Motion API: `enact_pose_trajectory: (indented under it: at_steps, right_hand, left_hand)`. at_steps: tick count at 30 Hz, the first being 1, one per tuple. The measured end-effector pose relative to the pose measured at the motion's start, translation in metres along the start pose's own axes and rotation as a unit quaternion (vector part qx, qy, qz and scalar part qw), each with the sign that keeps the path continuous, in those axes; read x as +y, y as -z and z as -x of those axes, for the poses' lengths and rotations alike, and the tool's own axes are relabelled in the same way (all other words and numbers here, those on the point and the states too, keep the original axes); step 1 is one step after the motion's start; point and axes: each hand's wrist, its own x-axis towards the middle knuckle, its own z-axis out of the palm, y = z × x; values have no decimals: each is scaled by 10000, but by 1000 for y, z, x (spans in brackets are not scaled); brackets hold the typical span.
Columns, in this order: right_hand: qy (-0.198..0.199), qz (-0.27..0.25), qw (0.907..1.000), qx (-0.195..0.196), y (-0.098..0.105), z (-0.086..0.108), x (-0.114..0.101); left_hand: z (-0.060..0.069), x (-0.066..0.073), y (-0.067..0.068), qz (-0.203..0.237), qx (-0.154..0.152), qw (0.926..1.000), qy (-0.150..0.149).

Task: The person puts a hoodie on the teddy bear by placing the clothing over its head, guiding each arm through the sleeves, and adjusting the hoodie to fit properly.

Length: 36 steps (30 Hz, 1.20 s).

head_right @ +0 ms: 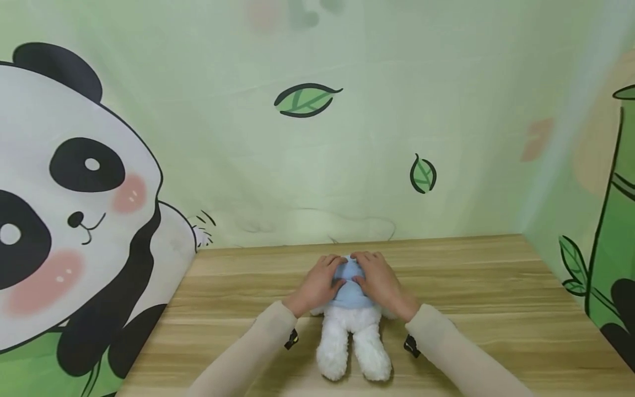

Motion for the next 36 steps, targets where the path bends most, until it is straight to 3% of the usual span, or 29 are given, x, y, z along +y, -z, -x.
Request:
enact_pose_trajectory:
  at_steps: [5,10,15,23,30,36]
  right_hand:
    - [103,122,9998,101,-3,0,-1]
    - [143,72,9995,269,-7,2,-1]
    - [150,-79,9994,310,-8,3,-1]
    - [108,140,9993,322,-8,3,0]
    - [98,51,9986,518,-11,5,0]
    - [55,-92,9990,425,-14,7,0]
  left_hand:
    - [2,4,0,-137,150,9998,42]
    - [4,4,-2,92,334,9994,35]
    - [4,3,-2,335,294,9990,9]
    - [4,3,-2,368,236,9987,278]
    - [7,0,-8,491,336,9980,229]
    - [8,-1,-14,585,401,9975,-7]
